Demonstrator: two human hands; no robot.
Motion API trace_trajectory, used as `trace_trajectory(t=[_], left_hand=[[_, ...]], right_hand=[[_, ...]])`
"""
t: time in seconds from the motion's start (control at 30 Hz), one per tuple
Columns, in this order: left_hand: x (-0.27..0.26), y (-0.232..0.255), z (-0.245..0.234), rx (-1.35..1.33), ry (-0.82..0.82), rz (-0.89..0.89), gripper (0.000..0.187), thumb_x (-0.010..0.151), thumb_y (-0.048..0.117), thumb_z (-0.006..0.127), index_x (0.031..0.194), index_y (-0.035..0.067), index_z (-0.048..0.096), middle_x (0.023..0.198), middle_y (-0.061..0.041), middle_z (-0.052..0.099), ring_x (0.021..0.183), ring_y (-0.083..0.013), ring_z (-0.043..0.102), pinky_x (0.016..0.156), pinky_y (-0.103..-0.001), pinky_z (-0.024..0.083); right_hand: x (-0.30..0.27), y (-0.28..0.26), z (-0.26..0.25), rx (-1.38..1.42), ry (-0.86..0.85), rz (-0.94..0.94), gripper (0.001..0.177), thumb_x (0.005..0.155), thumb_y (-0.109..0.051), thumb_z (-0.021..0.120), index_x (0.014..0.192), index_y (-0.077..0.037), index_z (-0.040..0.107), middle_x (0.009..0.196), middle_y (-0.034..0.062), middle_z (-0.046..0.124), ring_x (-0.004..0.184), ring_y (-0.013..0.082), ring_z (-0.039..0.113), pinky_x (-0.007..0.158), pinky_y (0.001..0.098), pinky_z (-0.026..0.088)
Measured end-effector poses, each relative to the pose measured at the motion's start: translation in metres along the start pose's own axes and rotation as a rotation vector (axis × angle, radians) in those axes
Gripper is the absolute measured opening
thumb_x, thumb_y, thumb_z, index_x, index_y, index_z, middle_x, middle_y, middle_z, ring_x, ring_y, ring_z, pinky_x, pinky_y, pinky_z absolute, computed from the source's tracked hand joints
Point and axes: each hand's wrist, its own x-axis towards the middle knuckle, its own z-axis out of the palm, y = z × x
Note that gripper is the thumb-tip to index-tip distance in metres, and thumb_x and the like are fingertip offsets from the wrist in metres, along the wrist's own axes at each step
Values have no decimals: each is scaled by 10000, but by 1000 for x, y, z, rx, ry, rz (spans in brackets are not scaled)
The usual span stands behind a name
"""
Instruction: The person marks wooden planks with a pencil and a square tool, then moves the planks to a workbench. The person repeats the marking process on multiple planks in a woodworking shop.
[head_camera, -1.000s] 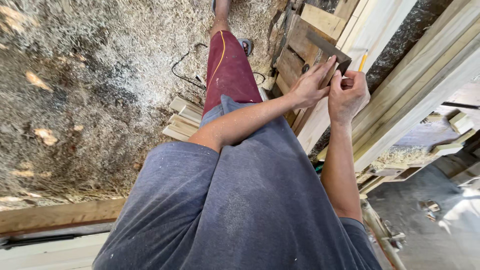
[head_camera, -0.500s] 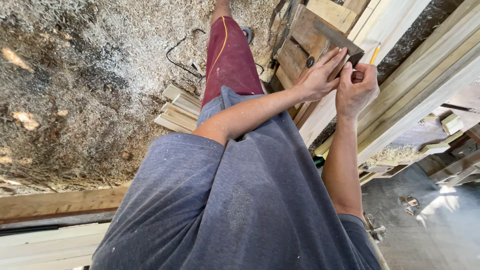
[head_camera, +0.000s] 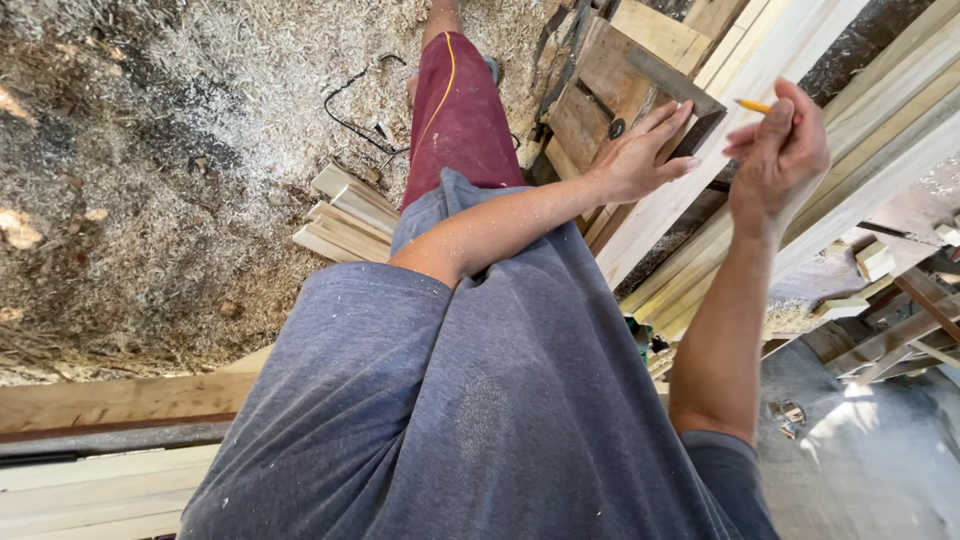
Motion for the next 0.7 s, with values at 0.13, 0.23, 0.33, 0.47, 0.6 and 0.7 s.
trace_trajectory(t=[0.13,0.23,0.33,0.47,0.6,0.7], left_hand=[[-4,3,-4,-2,8,0,934,942,646,638,1638,232,171,1687,-110,260,1433,-327,493,1154,-398,463],[-3,4,-5,-3,-10,-16,930,932,629,649,1624,221,181,1670,-121,259,1419,-328,487,1143,-398,447],[-1,2,-5,-42,35,28,915,935,622,674,1622,210,231,1663,-130,286,1440,-332,488,1158,-385,453],[-2,-1,-3,-38,44,47,910,931,606,674,1621,199,242,1665,-133,276,1431,-334,490,1159,-392,442],[-2,-1,-1,-6,25,40,898,943,604,660,1618,190,238,1672,-130,271,1424,-334,494,1147,-399,458],[-1,0,-2,5,6,13,905,930,608,646,1619,199,223,1670,-120,276,1402,-322,512,1131,-398,475]], right_hand=[[28,-3,-2,-158,-210,-149,342,1227,-286,519,1255,10,688,1005,100,735,896,157,756,751,291,655],[40,-10,7,-418,-285,-67,382,1223,-377,576,1143,-29,711,896,71,748,773,157,736,692,306,603],[46,-19,14,-587,-332,-221,310,1173,-321,613,1110,-47,743,862,87,757,761,235,720,713,407,543],[50,-27,20,-781,-415,-359,266,1149,-312,642,1070,-84,756,903,98,736,800,276,694,741,438,517],[55,-34,21,-844,-485,-495,299,1151,-338,638,1008,-99,749,970,80,742,888,271,690,787,427,524],[59,-40,19,-899,-546,-449,366,1180,-403,629,1004,-105,747,872,73,707,831,252,670,751,432,510]])
